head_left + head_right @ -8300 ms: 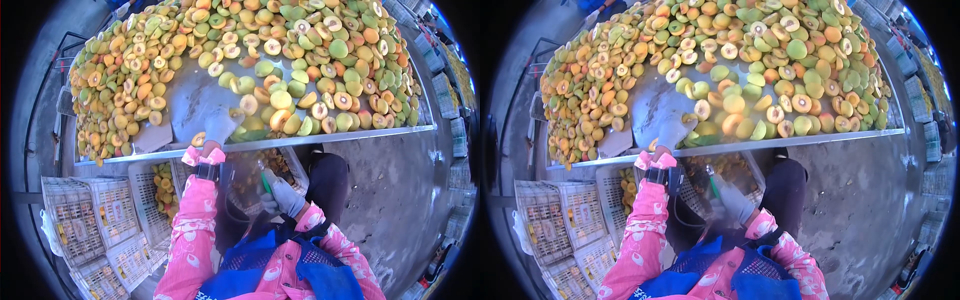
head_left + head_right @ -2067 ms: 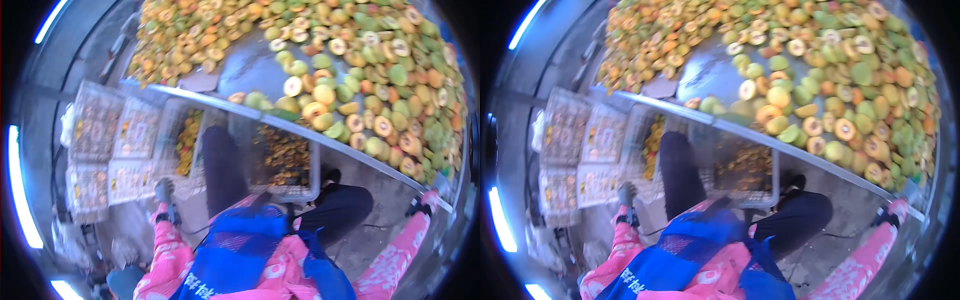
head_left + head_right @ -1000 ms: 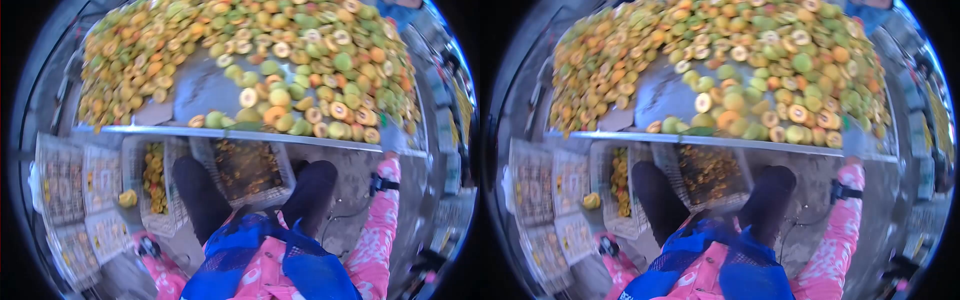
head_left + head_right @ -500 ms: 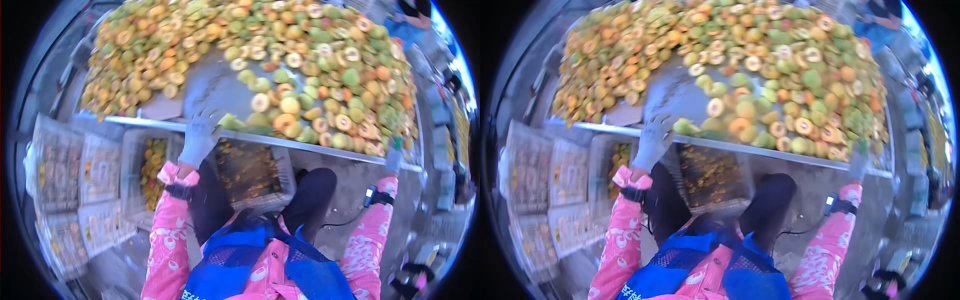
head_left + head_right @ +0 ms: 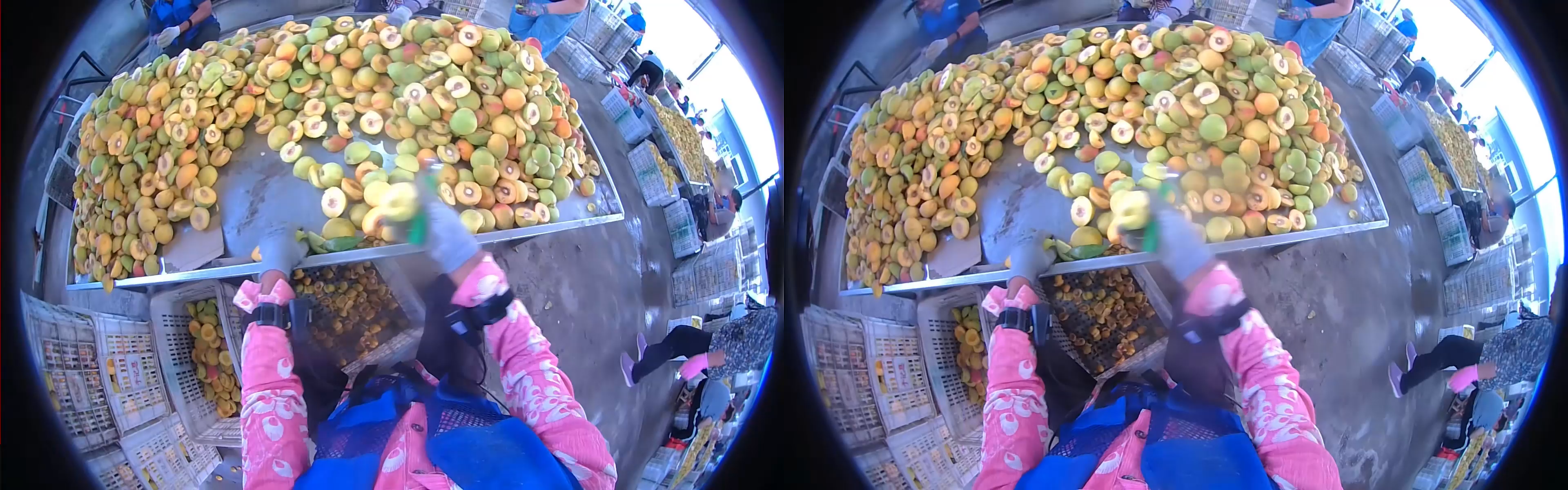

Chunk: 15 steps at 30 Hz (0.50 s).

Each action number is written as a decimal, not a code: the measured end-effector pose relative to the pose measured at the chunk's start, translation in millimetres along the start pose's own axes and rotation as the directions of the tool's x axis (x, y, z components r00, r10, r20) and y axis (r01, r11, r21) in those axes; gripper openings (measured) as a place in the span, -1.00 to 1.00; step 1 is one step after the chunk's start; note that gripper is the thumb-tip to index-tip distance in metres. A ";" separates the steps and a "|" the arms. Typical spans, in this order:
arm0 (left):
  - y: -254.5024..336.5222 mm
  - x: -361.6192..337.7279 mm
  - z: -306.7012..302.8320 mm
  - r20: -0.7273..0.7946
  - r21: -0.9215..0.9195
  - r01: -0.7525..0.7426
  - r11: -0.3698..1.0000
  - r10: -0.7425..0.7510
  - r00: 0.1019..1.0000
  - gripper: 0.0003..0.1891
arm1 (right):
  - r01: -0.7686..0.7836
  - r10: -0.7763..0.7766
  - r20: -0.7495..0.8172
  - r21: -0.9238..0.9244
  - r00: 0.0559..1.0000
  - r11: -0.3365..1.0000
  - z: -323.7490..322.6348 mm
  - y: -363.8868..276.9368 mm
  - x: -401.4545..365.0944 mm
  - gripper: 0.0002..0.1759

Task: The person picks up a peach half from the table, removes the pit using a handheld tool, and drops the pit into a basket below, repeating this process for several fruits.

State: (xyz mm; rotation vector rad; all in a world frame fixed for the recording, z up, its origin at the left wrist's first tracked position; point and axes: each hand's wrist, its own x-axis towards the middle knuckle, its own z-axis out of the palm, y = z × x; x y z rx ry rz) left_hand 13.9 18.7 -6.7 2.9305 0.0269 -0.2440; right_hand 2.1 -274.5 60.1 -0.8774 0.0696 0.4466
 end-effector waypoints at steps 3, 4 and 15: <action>-50.2 29.4 118.0 -0.520 -0.496 -0.285 0.820 -0.018 0.854 -0.52 | -0.069 0.090 0.118 -0.172 0.989 0.983 113.5 41.4 11.3 -0.58; -51.4 24.0 115.7 -0.517 -0.431 -0.256 0.866 -0.005 0.856 -0.51 | 0.116 -0.018 0.282 -0.333 0.959 0.936 148.0 50.5 13.1 -0.58; 3.0 -54.2 -8.7 -0.004 -0.727 -0.007 -0.686 -0.006 1.000 -0.34 | -0.081 0.137 0.019 -0.720 0.990 0.689 100.7 33.5 -27.4 -0.65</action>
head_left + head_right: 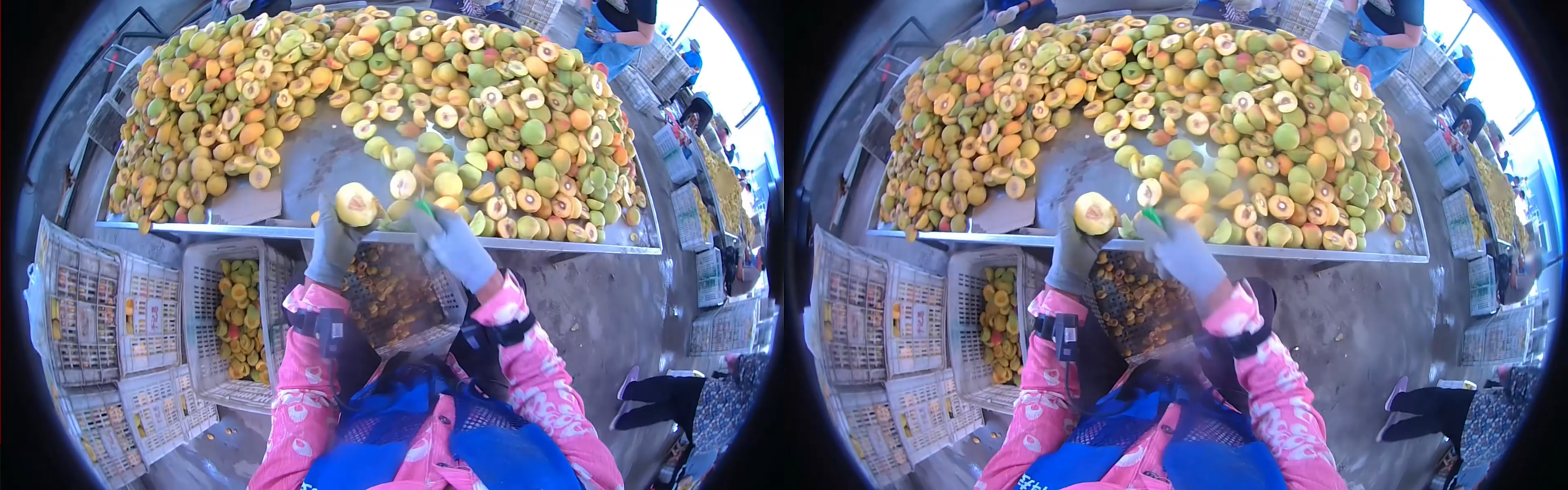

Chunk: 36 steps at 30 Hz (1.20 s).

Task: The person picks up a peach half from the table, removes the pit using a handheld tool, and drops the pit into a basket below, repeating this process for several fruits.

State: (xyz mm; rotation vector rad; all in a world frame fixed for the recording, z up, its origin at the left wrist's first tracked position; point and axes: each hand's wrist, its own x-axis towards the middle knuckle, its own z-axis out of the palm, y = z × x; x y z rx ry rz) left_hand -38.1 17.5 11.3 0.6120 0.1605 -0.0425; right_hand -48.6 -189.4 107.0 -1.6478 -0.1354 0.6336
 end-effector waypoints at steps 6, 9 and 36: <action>-17.3 -28.9 48.3 0.224 0.627 -0.258 0.735 0.148 0.963 -0.64 | 0.286 -0.324 -0.148 -0.235 0.934 0.929 18.9 49.5 -27.1 -0.64; -28.0 -33.4 57.4 0.248 0.667 -0.382 0.639 0.293 0.923 -0.60 | 0.447 -0.556 -0.215 -0.401 0.802 0.800 20.4 49.1 -28.2 -0.62; -36.9 -29.3 59.2 0.520 0.819 -0.570 0.068 0.334 0.786 -0.77 | 0.395 -0.585 0.036 -0.771 0.810 0.500 -41.5 12.6 -49.1 -0.61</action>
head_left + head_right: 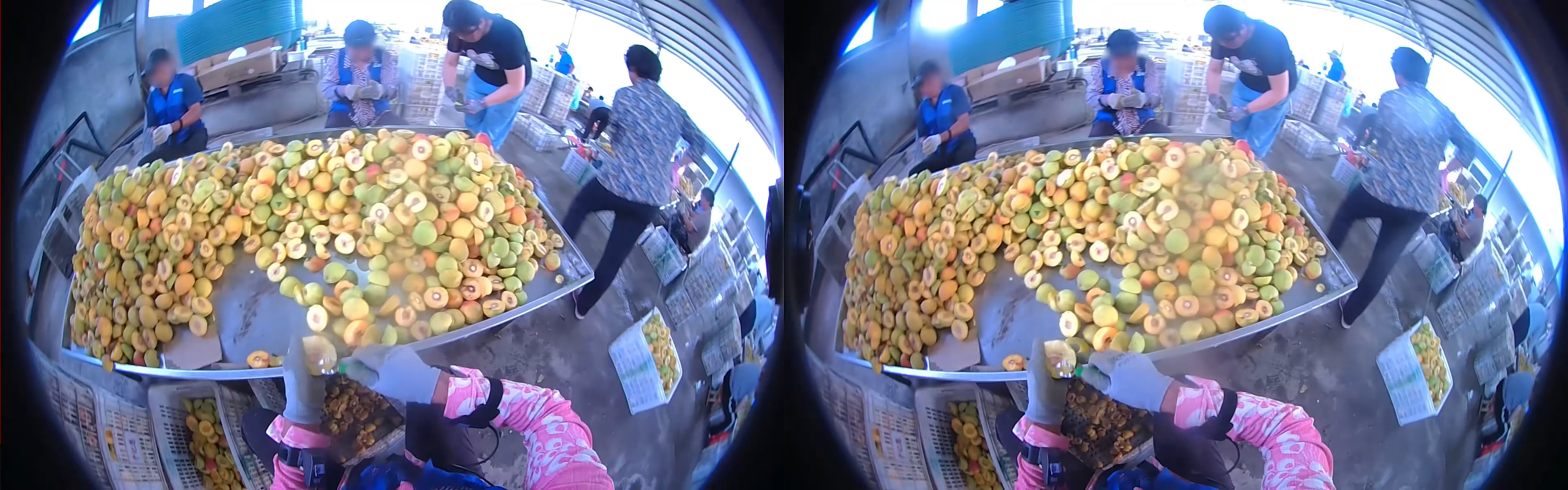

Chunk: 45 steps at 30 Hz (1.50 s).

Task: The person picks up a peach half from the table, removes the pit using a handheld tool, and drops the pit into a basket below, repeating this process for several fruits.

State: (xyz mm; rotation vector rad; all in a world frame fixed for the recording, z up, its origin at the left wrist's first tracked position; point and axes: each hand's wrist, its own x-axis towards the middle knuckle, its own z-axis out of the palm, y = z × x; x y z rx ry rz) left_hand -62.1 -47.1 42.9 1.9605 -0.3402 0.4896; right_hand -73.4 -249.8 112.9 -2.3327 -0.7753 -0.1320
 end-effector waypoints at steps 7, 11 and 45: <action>24.1 3.9 13.8 0.073 -0.201 0.276 0.940 -0.267 0.961 -0.59 | -0.100 0.096 0.310 -0.005 0.946 0.995 -66.7 28.4 1.8 -0.56; 36.7 8.1 15.9 0.031 0.206 0.026 0.978 -0.033 0.999 -0.53 | -0.047 0.063 0.165 -0.100 0.984 0.994 -83.0 37.8 -8.3 -0.65; 81.4 16.0 11.8 -0.107 -0.461 0.376 0.804 -0.471 0.875 -0.75 | -0.294 0.425 -0.084 0.602 0.901 0.743 59.9 -37.8 -22.3 -0.72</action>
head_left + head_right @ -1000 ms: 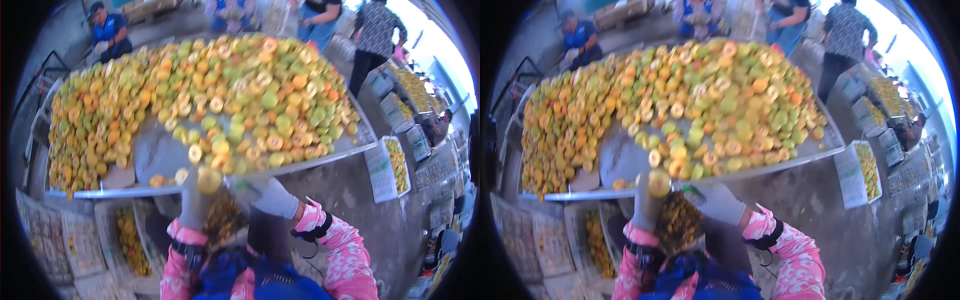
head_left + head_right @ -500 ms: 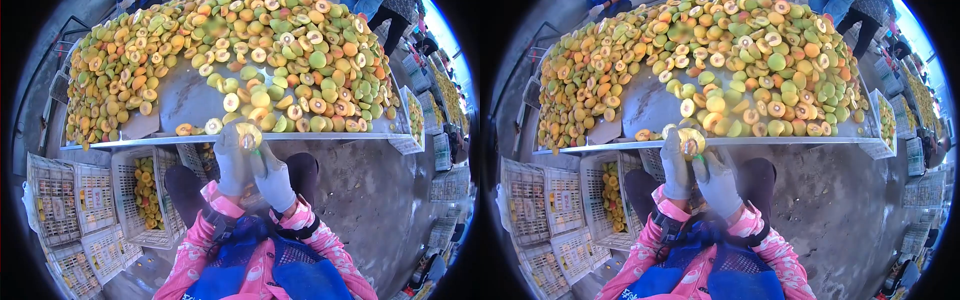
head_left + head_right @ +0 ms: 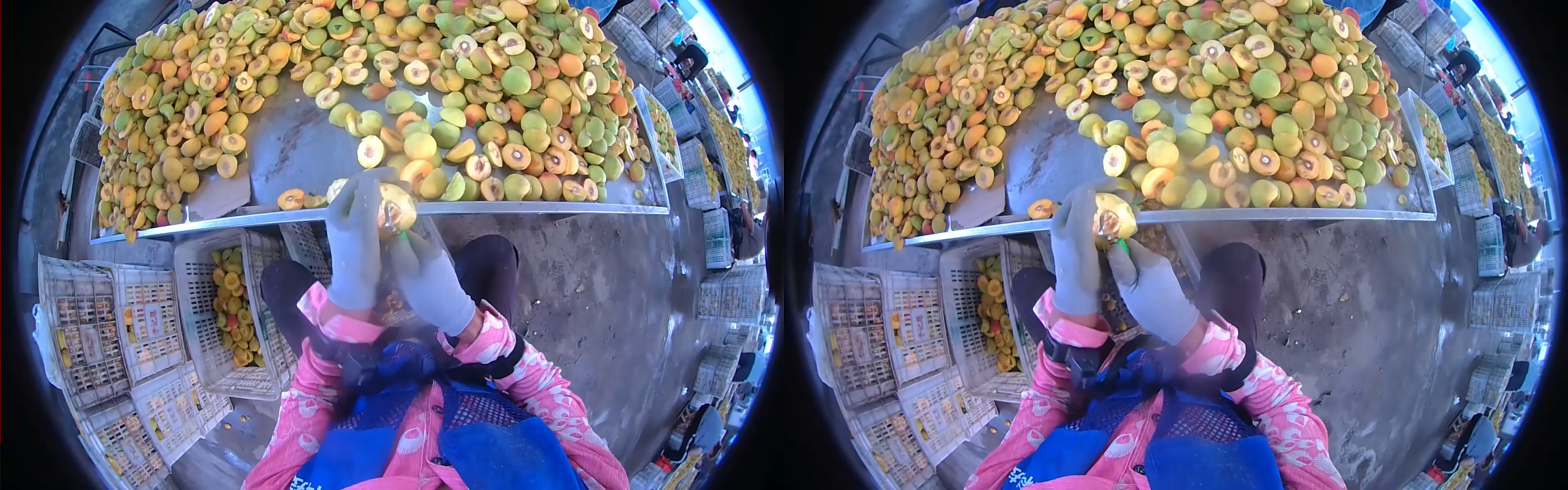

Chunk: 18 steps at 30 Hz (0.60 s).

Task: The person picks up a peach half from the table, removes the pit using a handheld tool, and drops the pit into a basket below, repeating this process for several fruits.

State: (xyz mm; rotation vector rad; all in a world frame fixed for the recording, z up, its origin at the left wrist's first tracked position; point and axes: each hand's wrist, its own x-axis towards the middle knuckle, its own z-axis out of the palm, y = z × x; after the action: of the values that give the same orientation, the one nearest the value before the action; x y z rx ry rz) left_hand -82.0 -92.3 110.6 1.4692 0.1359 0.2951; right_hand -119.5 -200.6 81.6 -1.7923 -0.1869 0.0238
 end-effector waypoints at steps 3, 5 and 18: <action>-10.4 9.1 -3.6 0.156 -0.180 0.182 0.967 -0.155 0.976 -0.69 | -0.017 0.014 0.032 0.074 0.999 0.997 1.7 -4.8 1.3 -0.68; -14.9 7.6 -1.2 0.050 -0.112 0.172 0.979 -0.167 0.985 -0.70 | -0.019 0.018 0.015 0.086 1.000 0.996 3.1 -4.3 -0.6 -0.66; -33.0 15.4 -2.2 0.005 0.203 -0.121 0.972 0.122 0.993 -0.81 | -0.841 0.488 0.685 0.437 0.540 0.318 -16.3 -13.8 9.5 -0.52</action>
State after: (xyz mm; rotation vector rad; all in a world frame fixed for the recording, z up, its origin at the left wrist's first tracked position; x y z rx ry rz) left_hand -64.1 -88.4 79.0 1.6822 0.0840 0.3955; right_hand -109.8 -212.1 99.5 -0.8515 0.2929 1.0330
